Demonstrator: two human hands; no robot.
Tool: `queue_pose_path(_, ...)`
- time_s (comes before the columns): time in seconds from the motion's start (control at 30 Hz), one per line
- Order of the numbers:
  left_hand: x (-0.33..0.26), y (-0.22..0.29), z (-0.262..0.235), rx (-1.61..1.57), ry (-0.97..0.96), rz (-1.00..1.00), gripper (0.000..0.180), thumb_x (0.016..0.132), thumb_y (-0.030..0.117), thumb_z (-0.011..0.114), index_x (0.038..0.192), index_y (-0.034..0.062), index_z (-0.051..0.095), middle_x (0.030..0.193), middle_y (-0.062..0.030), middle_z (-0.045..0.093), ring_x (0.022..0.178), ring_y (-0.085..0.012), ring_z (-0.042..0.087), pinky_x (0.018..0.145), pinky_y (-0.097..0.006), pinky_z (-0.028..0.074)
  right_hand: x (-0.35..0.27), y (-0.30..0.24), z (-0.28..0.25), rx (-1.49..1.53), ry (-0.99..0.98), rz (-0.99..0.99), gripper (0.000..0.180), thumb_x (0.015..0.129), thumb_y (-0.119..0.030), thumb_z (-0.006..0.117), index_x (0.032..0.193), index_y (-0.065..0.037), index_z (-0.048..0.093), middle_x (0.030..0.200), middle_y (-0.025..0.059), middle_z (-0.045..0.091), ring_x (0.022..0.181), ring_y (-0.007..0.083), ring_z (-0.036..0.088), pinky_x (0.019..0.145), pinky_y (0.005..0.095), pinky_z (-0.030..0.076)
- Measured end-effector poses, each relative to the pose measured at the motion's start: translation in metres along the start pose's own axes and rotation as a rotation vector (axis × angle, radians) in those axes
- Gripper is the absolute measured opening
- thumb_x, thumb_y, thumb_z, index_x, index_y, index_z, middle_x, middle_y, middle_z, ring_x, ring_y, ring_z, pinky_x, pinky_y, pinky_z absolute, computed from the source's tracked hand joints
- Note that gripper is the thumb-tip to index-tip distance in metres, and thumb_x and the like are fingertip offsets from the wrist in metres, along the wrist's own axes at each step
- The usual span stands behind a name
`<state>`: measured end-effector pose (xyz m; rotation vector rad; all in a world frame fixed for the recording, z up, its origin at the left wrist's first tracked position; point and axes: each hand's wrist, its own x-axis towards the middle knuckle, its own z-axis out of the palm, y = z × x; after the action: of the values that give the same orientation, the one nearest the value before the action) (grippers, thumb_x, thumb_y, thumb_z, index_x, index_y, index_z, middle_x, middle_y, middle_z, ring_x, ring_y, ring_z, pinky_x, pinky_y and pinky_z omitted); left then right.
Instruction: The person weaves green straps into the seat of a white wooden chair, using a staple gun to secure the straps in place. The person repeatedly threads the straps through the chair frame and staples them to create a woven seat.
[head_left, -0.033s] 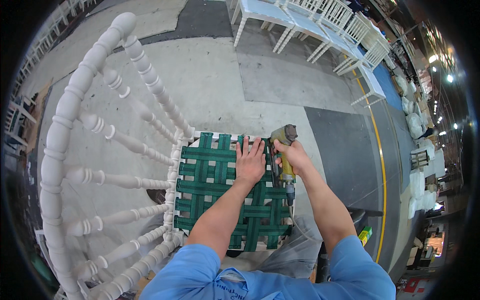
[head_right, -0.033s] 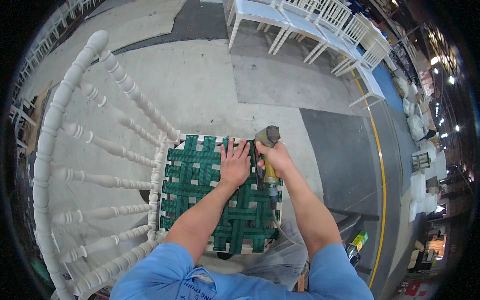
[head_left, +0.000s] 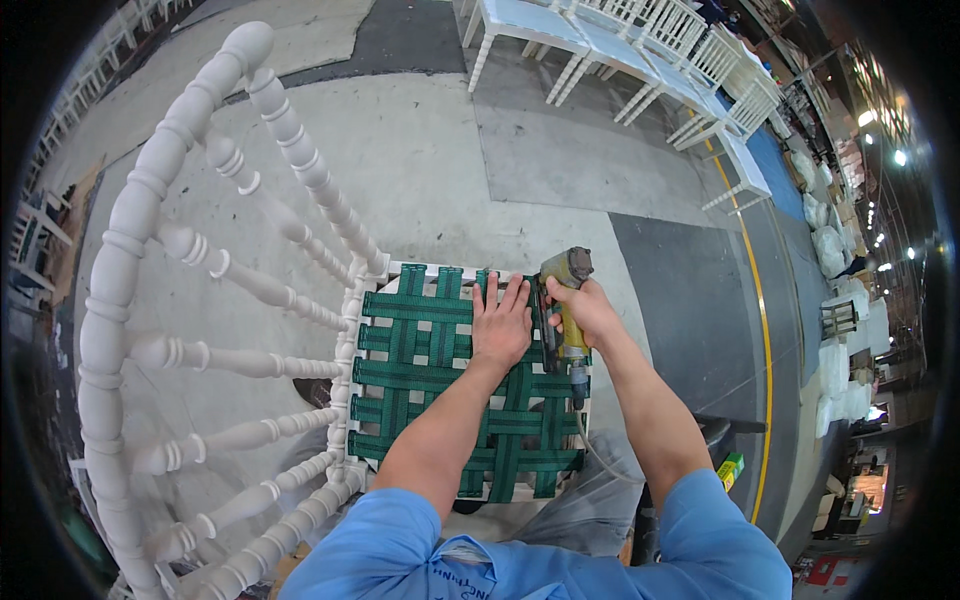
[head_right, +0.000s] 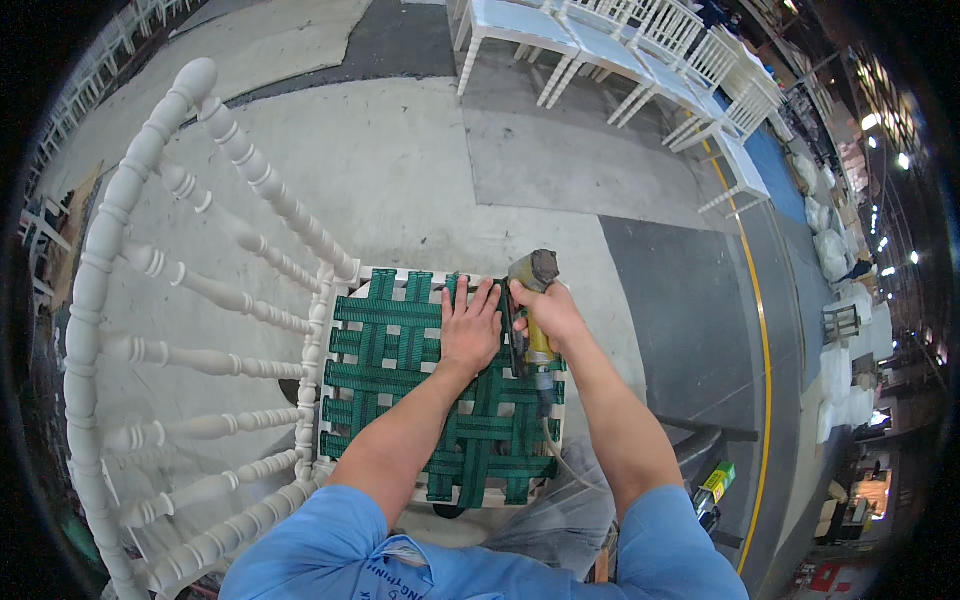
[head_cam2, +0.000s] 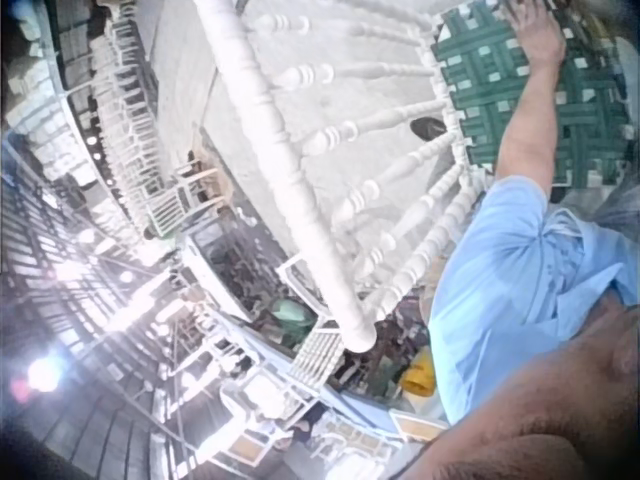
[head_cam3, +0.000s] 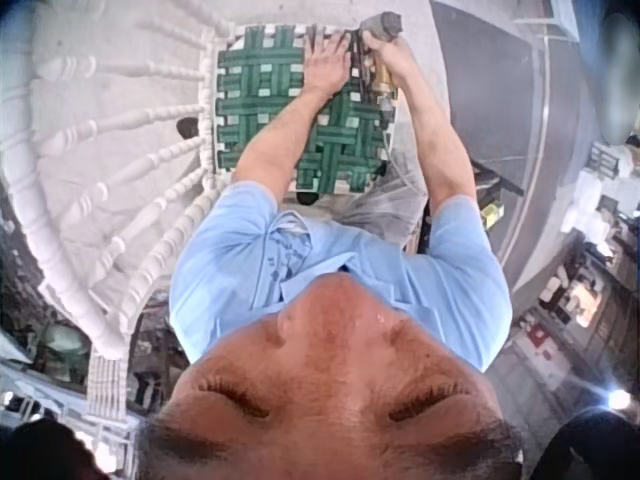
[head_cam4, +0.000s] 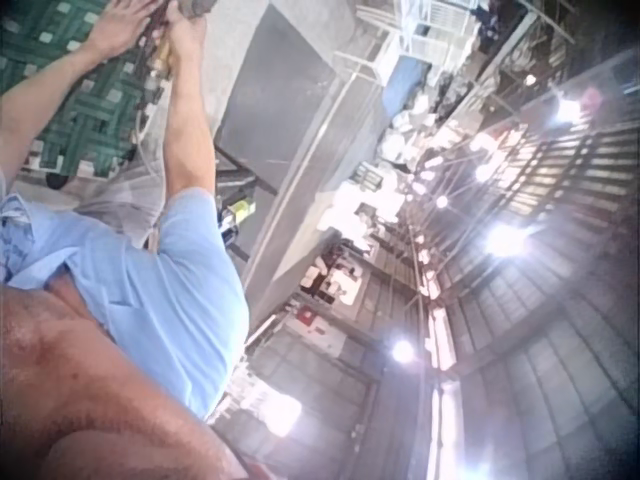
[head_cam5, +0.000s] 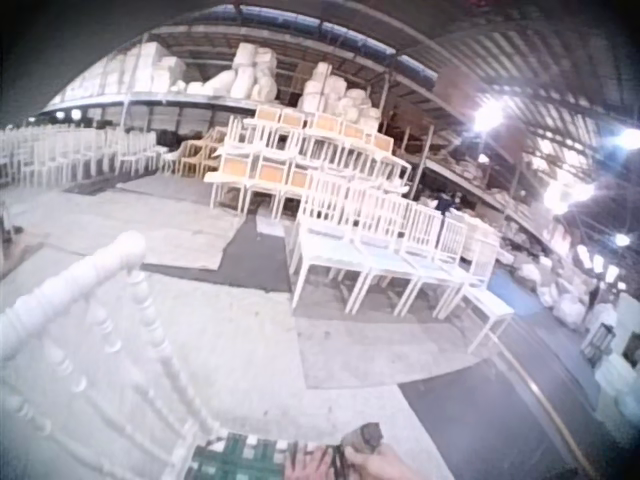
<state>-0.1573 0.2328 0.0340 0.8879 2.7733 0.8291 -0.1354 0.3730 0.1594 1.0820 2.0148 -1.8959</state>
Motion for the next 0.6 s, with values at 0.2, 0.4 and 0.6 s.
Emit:
queue_pose_path(0.2, 0.006, -0.002, -0.002, -0.027, 0.058, 0.008, 0.054, 0.105, 0.031, 0.051, 0.157, 0.0168, 0.051, 0.168, -0.0018, 0.037, 0.159, -0.0379, 0.023, 0.129, -0.061, 0.013, 0.021, -0.001, 0.013, -0.067, 0.051, -0.043, 0.025, 0.101, -0.028, 0.074, 0.101, -0.004, 0.066, 0.084, 0.0057, 0.066, 0.053, 0.0156, 0.059, 0.044, 0.0321, 0.047)
queue_pose_path(0.4, 0.006, -0.002, 0.0, -0.006, 0.075, 0.01, 0.054, 0.104, 0.031, 0.052, 0.156, 0.0161, 0.051, 0.168, -0.0018, 0.039, 0.157, -0.0377, 0.027, 0.129, -0.06, 0.014, 0.024, 0.004, 0.012, -0.07, 0.057, -0.042, 0.024, 0.101, -0.027, 0.074, 0.099, -0.005, 0.066, 0.079, 0.0047, 0.065, 0.052, 0.0153, 0.057, 0.044, 0.032, 0.046)
queue_pose_path(0.6, 0.006, -0.005, 0.003, -0.101, 0.141, -0.01, 0.047, 0.101, 0.026, 0.056, 0.146, 0.0108, 0.062, 0.161, -0.0095, 0.046, 0.155, -0.0377, 0.032, 0.129, -0.058, 0.019, 0.025, 0.007, 0.016, -0.063, 0.047, -0.077, 0.023, 0.101, -0.027, 0.074, 0.099, -0.005, 0.066, 0.079, 0.0047, 0.065, 0.051, 0.0149, 0.056, 0.044, 0.0314, 0.046)
